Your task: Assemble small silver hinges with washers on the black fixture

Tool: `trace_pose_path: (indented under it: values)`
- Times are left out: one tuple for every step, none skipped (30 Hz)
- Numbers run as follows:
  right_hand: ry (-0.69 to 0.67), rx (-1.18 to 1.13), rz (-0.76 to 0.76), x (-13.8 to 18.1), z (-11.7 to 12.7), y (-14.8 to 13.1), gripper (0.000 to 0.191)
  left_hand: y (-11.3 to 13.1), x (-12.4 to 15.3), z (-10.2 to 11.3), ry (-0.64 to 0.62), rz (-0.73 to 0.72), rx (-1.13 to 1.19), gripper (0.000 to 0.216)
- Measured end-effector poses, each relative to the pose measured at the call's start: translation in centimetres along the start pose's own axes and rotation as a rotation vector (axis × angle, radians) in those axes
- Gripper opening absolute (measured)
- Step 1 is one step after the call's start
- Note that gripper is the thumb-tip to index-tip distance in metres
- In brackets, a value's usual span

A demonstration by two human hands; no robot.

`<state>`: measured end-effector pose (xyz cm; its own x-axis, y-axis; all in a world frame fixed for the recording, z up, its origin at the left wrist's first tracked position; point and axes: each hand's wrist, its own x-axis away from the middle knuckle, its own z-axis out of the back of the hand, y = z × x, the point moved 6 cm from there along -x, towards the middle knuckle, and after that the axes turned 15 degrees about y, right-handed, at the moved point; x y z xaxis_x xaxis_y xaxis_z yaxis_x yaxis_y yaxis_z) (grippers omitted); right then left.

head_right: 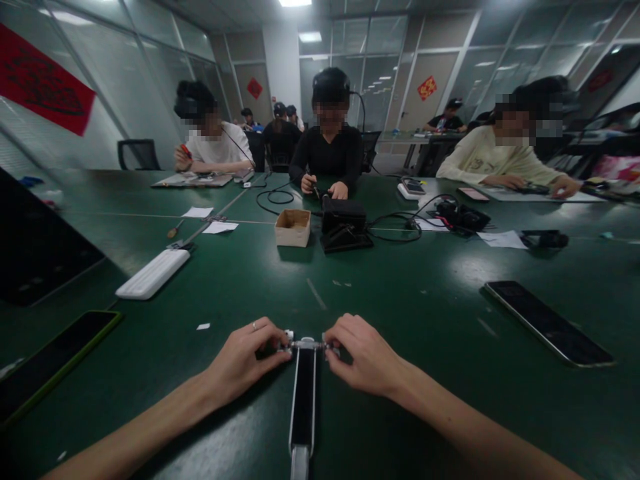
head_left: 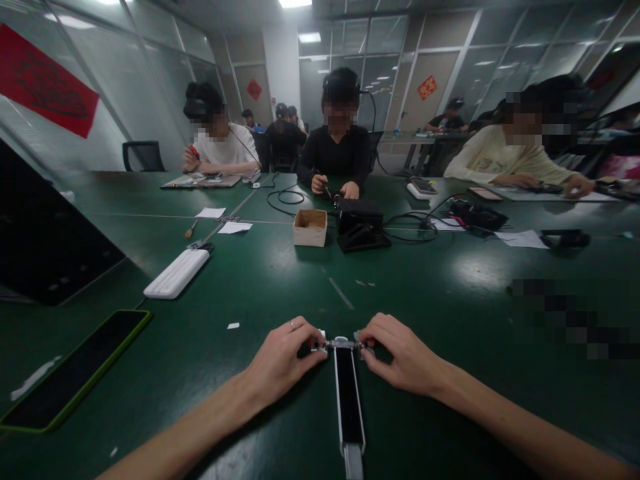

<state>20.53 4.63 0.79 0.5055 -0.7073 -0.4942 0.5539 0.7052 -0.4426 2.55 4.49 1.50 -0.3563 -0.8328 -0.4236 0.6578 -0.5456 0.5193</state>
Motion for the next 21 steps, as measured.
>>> trace_pose_path:
  values:
    - [-0.002, 0.001, -0.002, 0.01, -0.01, 0.03, 0.013, 0.04, -0.02, 0.08, 0.0, 0.01, -0.005, 0.015]
    - [0.0, 0.005, -0.002, 0.02, -0.01, 0.05, 0.012, 0.07, -0.03, 0.14, -0.004, 0.017, -0.019, 0.017]
    - [0.004, 0.009, 0.001, 0.03, -0.01, 0.07, 0.012, 0.12, -0.01, 0.16, -0.012, 0.018, -0.04, 0.018]
    - [0.012, 0.013, 0.004, 0.03, 0.01, 0.07, 0.012, 0.2, 0.03, 0.16, -0.021, 0.011, -0.062, 0.02]
    - [0.021, 0.014, 0.008, 0.03, 0.04, 0.06, 0.011, 0.31, 0.08, 0.14, -0.028, -0.003, -0.079, 0.02]
    - [0.028, 0.013, 0.012, 0.02, 0.07, 0.03, 0.011, 0.43, 0.14, 0.14, -0.029, -0.021, -0.088, 0.018]
    - [0.033, 0.011, 0.013, 0.01, 0.09, 0.01, 0.011, 0.56, 0.2, 0.19, -0.017, -0.041, -0.087, 0.015]
    - [0.036, 0.009, 0.01, 0.01, 0.11, 0.01, 0.012, 0.68, 0.24, 0.28, 0.003, -0.061, -0.078, 0.013]
    - [0.039, 0.009, 0.003, -0.01, 0.15, 0.02, 0.012, 0.75, 0.27, 0.37, 0.025, -0.076, -0.065, 0.011]
    - [0.041, 0.01, -0.008, -0.02, 0.19, 0.05, 0.012, 0.77, 0.3, 0.44, 0.043, -0.084, -0.055, 0.01]
    - [0.043, 0.011, -0.019, -0.03, 0.24, 0.08, 0.012, 0.74, 0.31, 0.5, 0.057, -0.088, -0.052, 0.009]
    - [0.043, 0.01, -0.027, -0.04, 0.27, 0.1, 0.012, 0.67, 0.31, 0.52, 0.064, -0.087, -0.056, 0.01]
    - [0.041, 0.007, -0.031, -0.04, 0.3, 0.1, 0.012, 0.58, 0.31, 0.49, 0.061, -0.084, -0.066, 0.01]
    - [0.039, 0.004, -0.032, -0.04, 0.31, 0.08, 0.012, 0.51, 0.31, 0.43, 0.051, -0.082, -0.075, 0.011]
    - [0.035, 0.002, -0.03, -0.04, 0.31, 0.05, 0.011, 0.47, 0.31, 0.39, 0.046, -0.084, -0.081, 0.011]
    - [0.03, 0.002, -0.028, -0.02, 0.29, 0.04, 0.011, 0.47, 0.32, 0.38, 0.045, -0.091, -0.08, 0.01]
    - [0.026, 0.006, -0.028, 0.0, 0.26, 0.05, 0.011, 0.51, 0.32, 0.41, 0.051, -0.101, -0.071, 0.009]
    - [0.022, 0.012, -0.031, 0.04, 0.23, 0.08, 0.011, 0.56, 0.34, 0.45, 0.06, -0.111, -0.057, 0.008]
    - [0.018, 0.019, -0.033, 0.08, 0.2, 0.12, 0.011, 0.61, 0.35, 0.51, 0.071, -0.119, -0.041, 0.007]
    - [0.014, 0.025, -0.034, 0.12, 0.18, 0.15, 0.011, 0.63, 0.36, 0.53, 0.077, -0.121, -0.028, 0.006]
    - [0.011, 0.029, -0.034, 0.16, 0.16, 0.18, 0.012, 0.64, 0.37, 0.54, 0.081, -0.12, -0.021, 0.006]
